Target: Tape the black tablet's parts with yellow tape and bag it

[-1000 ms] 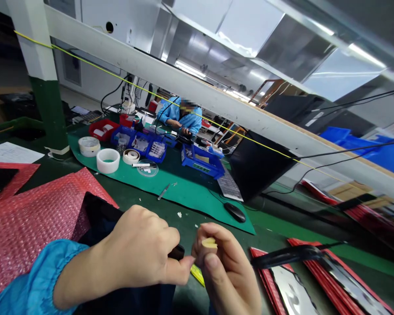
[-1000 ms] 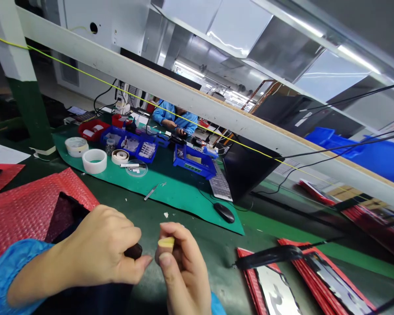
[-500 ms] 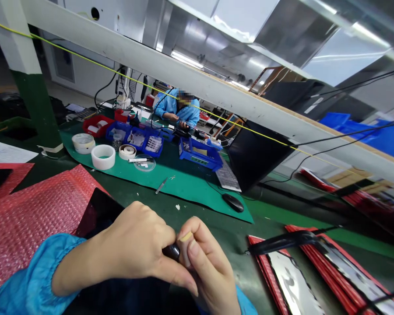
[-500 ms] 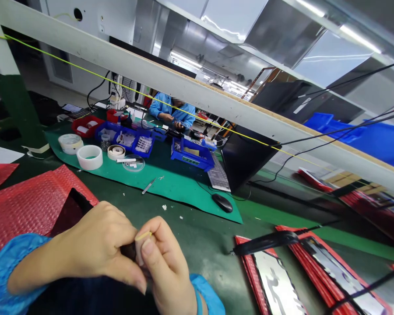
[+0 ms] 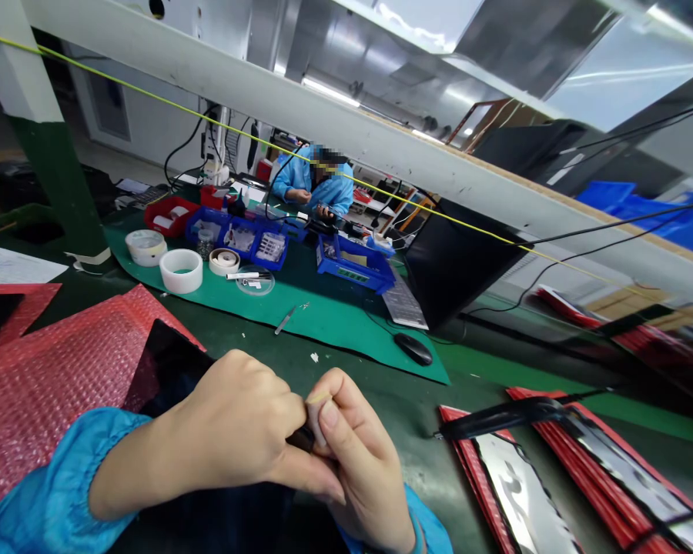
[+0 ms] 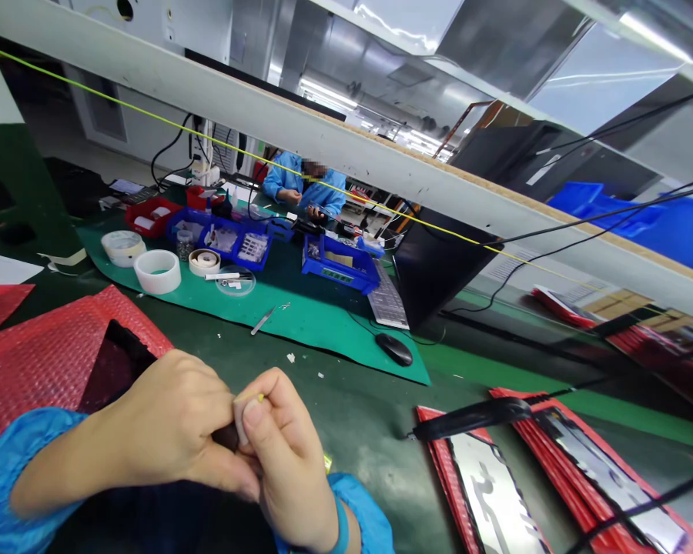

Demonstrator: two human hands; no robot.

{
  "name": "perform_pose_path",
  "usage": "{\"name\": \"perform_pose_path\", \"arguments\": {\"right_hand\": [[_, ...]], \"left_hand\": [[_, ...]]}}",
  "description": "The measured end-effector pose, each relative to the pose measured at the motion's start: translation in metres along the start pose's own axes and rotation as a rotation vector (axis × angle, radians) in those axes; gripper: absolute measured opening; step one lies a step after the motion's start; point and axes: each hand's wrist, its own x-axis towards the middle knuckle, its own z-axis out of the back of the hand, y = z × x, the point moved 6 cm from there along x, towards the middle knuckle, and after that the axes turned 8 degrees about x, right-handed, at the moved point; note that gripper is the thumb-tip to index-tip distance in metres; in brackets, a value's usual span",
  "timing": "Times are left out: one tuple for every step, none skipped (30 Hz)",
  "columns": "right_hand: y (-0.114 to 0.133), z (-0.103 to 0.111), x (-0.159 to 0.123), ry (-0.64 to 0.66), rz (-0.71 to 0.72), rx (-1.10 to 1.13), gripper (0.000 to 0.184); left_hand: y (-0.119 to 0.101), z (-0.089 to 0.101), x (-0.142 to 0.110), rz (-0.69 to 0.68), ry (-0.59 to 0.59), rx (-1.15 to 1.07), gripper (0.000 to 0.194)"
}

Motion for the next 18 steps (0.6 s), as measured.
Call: {"name": "perform_pose_path", "arguments": {"right_hand": [[-0.0006, 0.0003, -0.0001, 0.005, -0.004, 0.003, 0.029], [-0.0012, 0.0005, 0.0000, 0.009, -0.006, 0.009, 0.028], [-0.0018, 0.0005, 0.0002, 0.014, -0.007, 0.011, 0.027], [-0.0023, 0.0004, 0.0006, 0.017, -0.004, 0.012, 0.027], [-0.0026, 0.0002, 0.0011, 0.020, 0.002, 0.012, 0.026], [-0.0027, -0.0002, 0.0017, 0.023, 0.013, 0.014, 0.025], [-0.0027, -0.0007, 0.0021, 0.028, 0.021, 0.017, 0.024], [-0.0029, -0.0012, 0.0023, 0.034, 0.026, 0.019, 0.024], [-0.0031, -0.0015, 0.0022, 0.038, 0.028, 0.020, 0.023], [-0.0032, -0.0016, 0.0018, 0.041, 0.028, 0.018, 0.023], [-0.0033, -0.0014, 0.0011, 0.043, 0.025, 0.015, 0.023], [-0.0035, -0.0012, 0.0001, 0.046, 0.019, 0.016, 0.022], [-0.0037, -0.0012, -0.0010, 0.055, 0.011, 0.022, 0.020], [-0.0040, -0.0016, -0.0023, 0.069, -0.001, 0.034, 0.019], [-0.0042, -0.0024, -0.0035, 0.090, -0.012, 0.049, 0.017], [-0.0043, -0.0034, -0.0044, 0.109, -0.020, 0.062, 0.016], [-0.0045, -0.0041, -0.0050, 0.121, -0.025, 0.067, 0.016], [-0.0046, -0.0046, -0.0051, 0.127, -0.026, 0.066, 0.016]], "left_hand": [[-0.0002, -0.0001, 0.0005, -0.004, 0.003, 0.005, 0.076], [-0.0005, 0.0001, 0.0009, -0.007, 0.004, 0.010, 0.075], [-0.0008, 0.0007, 0.0013, -0.009, -0.001, 0.013, 0.074], [-0.0010, 0.0016, 0.0014, -0.009, -0.010, 0.013, 0.075], [-0.0012, 0.0022, 0.0014, -0.009, -0.017, 0.011, 0.075], [-0.0013, 0.0028, 0.0012, -0.007, -0.024, 0.008, 0.076], [-0.0012, 0.0030, 0.0009, -0.005, -0.027, 0.009, 0.076], [-0.0011, 0.0029, 0.0006, -0.003, -0.027, 0.016, 0.076], [-0.0009, 0.0027, 0.0004, 0.001, -0.023, 0.026, 0.076], [-0.0005, 0.0024, 0.0003, 0.007, -0.016, 0.035, 0.075], [-0.0001, 0.0023, 0.0004, 0.015, -0.008, 0.041, 0.074], [0.0004, 0.0024, 0.0007, 0.026, 0.000, 0.040, 0.073], [0.0008, 0.0026, 0.0012, 0.035, 0.009, 0.029, 0.072], [0.0010, 0.0031, 0.0018, 0.044, 0.015, 0.011, 0.071], [0.0011, 0.0037, 0.0024, 0.051, 0.020, -0.004, 0.069], [0.0012, 0.0043, 0.0030, 0.055, 0.022, -0.013, 0.069], [0.0012, 0.0045, 0.0036, 0.057, 0.027, -0.015, 0.068], [0.0013, 0.0043, 0.0040, 0.056, 0.035, -0.011, 0.069]]}}
